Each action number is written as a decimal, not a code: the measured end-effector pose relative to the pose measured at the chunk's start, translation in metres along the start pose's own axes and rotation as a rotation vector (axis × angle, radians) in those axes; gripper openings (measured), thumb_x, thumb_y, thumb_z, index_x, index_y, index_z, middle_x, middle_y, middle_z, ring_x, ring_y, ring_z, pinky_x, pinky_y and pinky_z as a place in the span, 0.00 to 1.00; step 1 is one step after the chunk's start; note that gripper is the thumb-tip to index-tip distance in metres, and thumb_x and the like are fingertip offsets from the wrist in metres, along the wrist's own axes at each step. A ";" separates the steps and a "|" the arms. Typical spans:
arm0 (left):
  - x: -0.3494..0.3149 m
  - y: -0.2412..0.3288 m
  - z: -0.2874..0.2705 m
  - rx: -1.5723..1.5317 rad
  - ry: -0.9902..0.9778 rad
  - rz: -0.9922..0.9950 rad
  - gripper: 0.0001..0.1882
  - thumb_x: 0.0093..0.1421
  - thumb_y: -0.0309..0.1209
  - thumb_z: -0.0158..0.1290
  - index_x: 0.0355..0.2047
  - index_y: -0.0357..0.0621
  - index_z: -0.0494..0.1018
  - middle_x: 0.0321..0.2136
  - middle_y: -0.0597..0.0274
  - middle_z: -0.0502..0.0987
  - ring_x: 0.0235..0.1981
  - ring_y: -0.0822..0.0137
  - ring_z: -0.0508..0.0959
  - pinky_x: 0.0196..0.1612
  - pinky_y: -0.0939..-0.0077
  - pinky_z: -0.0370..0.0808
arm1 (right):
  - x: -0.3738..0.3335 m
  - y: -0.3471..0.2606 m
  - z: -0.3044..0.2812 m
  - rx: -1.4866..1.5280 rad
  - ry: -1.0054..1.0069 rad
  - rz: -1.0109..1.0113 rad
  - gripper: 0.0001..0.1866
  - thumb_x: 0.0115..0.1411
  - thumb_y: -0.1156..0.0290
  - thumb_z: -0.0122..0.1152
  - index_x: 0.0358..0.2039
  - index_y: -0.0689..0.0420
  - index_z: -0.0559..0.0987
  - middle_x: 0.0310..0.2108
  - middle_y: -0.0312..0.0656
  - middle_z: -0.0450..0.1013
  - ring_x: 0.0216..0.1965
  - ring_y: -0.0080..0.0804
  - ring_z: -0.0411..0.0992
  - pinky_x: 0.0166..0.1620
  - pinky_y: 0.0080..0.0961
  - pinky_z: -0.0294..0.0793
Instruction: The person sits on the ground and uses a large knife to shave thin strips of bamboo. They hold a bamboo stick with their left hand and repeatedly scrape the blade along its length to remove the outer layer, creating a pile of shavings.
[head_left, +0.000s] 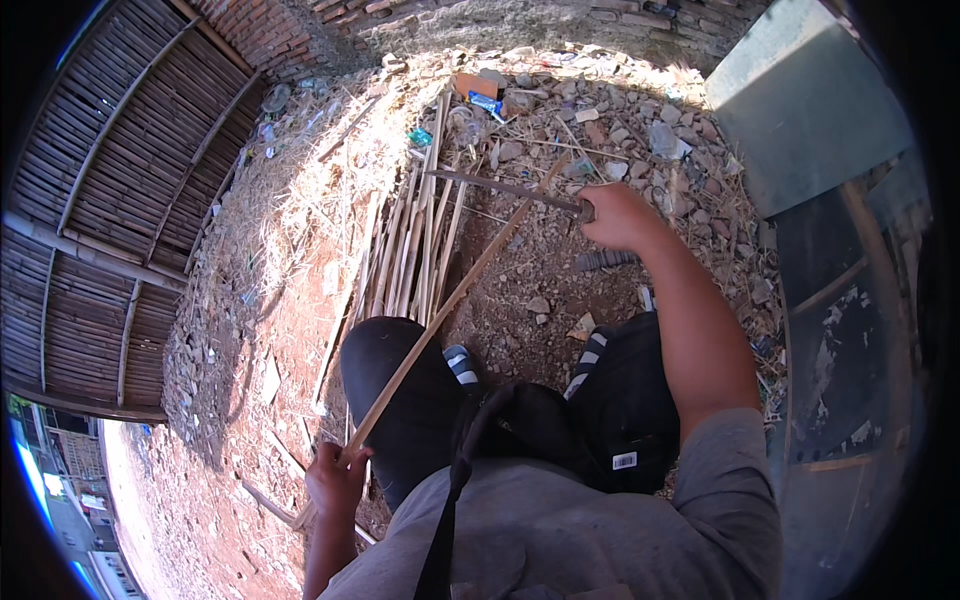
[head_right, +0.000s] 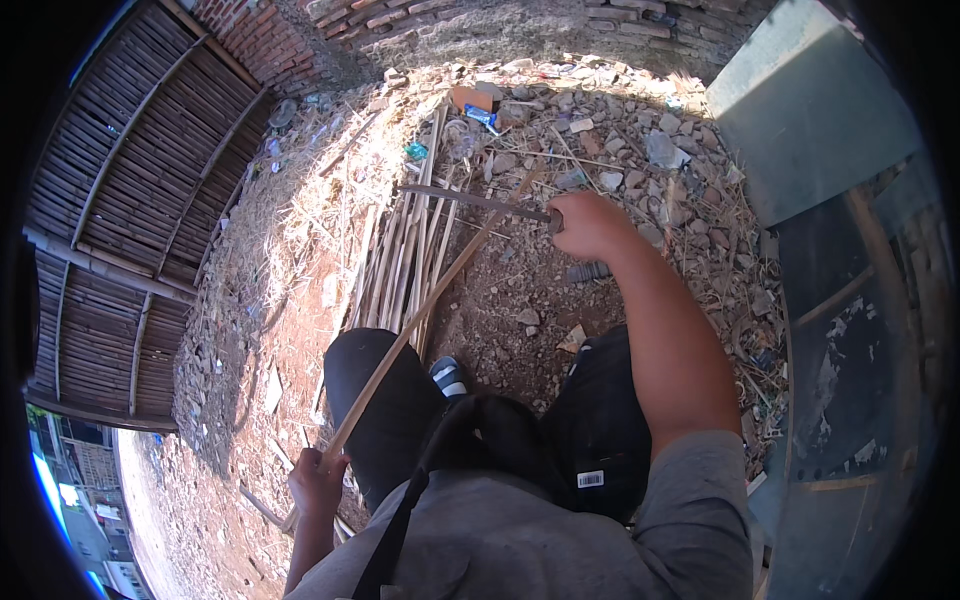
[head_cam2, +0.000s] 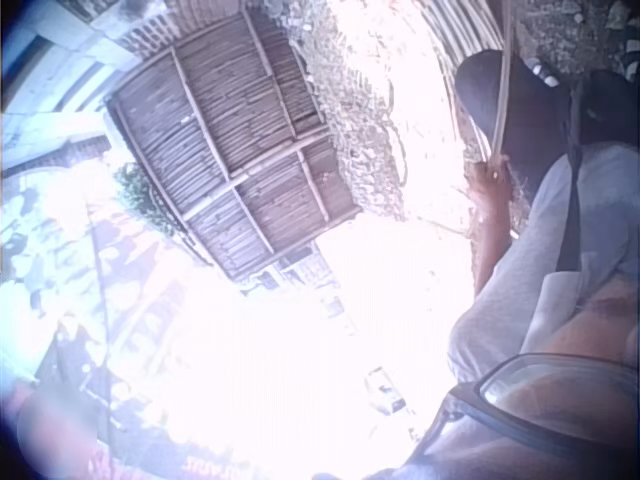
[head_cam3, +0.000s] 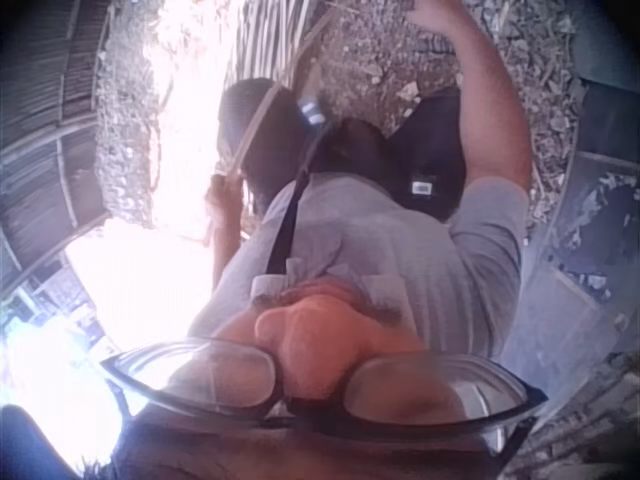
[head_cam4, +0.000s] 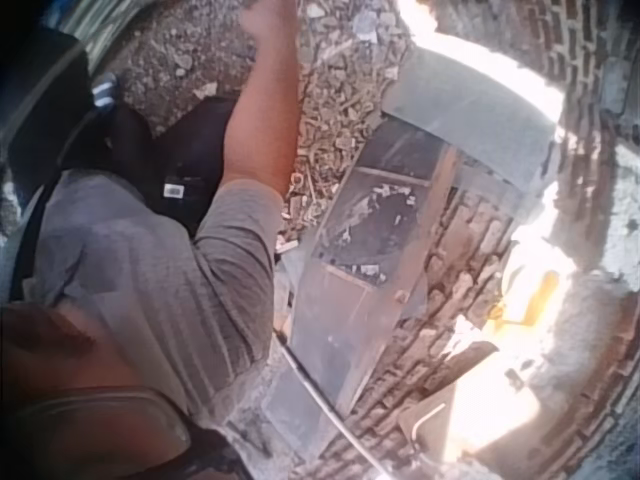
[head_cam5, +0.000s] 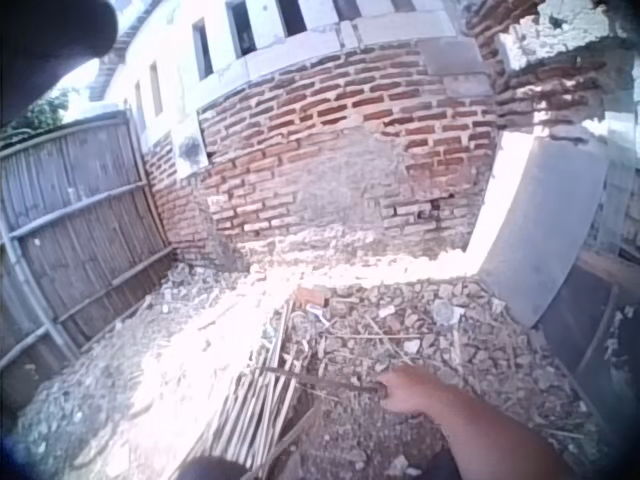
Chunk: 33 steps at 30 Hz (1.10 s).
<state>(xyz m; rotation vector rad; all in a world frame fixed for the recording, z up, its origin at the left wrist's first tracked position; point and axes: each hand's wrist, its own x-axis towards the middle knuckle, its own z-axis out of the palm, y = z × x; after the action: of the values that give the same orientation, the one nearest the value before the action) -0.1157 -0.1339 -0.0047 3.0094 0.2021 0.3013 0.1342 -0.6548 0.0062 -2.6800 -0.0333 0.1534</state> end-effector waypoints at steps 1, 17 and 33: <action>-0.002 0.003 0.002 0.007 0.022 -0.024 0.26 0.48 0.48 0.73 0.29 0.45 0.70 0.20 0.54 0.78 0.22 0.48 0.80 0.24 0.55 0.74 | 0.003 0.002 0.004 -0.021 -0.006 -0.017 0.18 0.50 0.67 0.64 0.44 0.52 0.82 0.38 0.47 0.79 0.42 0.48 0.78 0.44 0.45 0.77; 0.007 0.000 -0.001 -0.051 -0.181 0.040 0.23 0.55 0.45 0.67 0.27 0.42 0.68 0.15 0.52 0.72 0.19 0.47 0.77 0.23 0.56 0.71 | -0.003 -0.021 0.004 -0.026 -0.073 -0.096 0.14 0.49 0.67 0.64 0.38 0.55 0.81 0.32 0.48 0.78 0.39 0.49 0.78 0.42 0.46 0.76; 0.033 -0.048 0.003 -0.592 -0.816 -0.205 0.27 0.73 0.49 0.43 0.26 0.38 0.72 0.19 0.64 0.70 0.24 0.70 0.69 0.30 0.67 0.68 | 0.001 -0.043 0.017 -0.002 -0.202 -0.228 0.25 0.50 0.68 0.62 0.51 0.59 0.80 0.39 0.53 0.79 0.42 0.49 0.78 0.47 0.43 0.77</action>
<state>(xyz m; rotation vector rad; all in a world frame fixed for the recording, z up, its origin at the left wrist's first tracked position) -0.0887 -0.0821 -0.0068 2.2627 0.2710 -0.7383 0.1330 -0.6089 0.0098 -2.6285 -0.4007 0.3505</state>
